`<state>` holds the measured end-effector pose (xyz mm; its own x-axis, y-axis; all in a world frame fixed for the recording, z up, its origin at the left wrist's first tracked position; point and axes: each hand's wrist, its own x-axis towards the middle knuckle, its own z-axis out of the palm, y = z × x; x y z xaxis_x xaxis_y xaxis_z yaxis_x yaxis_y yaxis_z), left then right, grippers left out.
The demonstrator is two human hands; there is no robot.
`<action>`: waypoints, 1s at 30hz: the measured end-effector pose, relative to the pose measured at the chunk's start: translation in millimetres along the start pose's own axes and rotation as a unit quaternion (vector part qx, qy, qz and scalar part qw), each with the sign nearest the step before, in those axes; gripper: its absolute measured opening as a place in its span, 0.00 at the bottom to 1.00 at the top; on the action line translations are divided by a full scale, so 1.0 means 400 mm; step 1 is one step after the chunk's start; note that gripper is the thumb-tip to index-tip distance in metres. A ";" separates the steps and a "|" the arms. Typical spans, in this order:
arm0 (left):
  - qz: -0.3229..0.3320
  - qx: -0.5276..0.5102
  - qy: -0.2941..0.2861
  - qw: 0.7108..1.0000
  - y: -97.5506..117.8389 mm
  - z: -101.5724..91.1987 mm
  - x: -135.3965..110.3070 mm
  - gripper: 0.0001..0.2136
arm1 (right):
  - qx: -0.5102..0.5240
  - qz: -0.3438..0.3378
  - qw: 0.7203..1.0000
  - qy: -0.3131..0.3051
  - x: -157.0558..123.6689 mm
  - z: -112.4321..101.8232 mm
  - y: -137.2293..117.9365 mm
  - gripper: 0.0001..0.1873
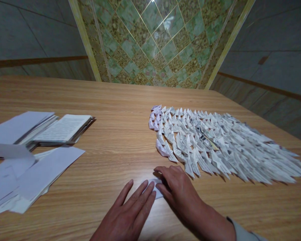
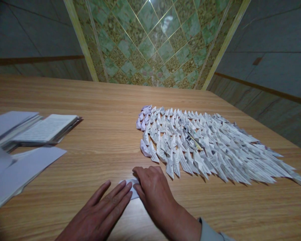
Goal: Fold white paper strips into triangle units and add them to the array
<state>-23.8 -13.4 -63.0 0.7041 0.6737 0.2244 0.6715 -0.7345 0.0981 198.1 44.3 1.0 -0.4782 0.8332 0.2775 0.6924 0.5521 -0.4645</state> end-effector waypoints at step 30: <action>0.031 0.131 0.035 0.990 -0.072 -0.136 -0.042 0.37 | -0.175 -0.140 0.972 -0.064 -0.045 -0.012 -0.050 0.05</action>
<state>-67.3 -8.1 -16.6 0.7340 0.6141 0.2901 0.6710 -0.7215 -0.1706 195.5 18.2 9.3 -0.7228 0.6499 0.2349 0.6555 0.7524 -0.0647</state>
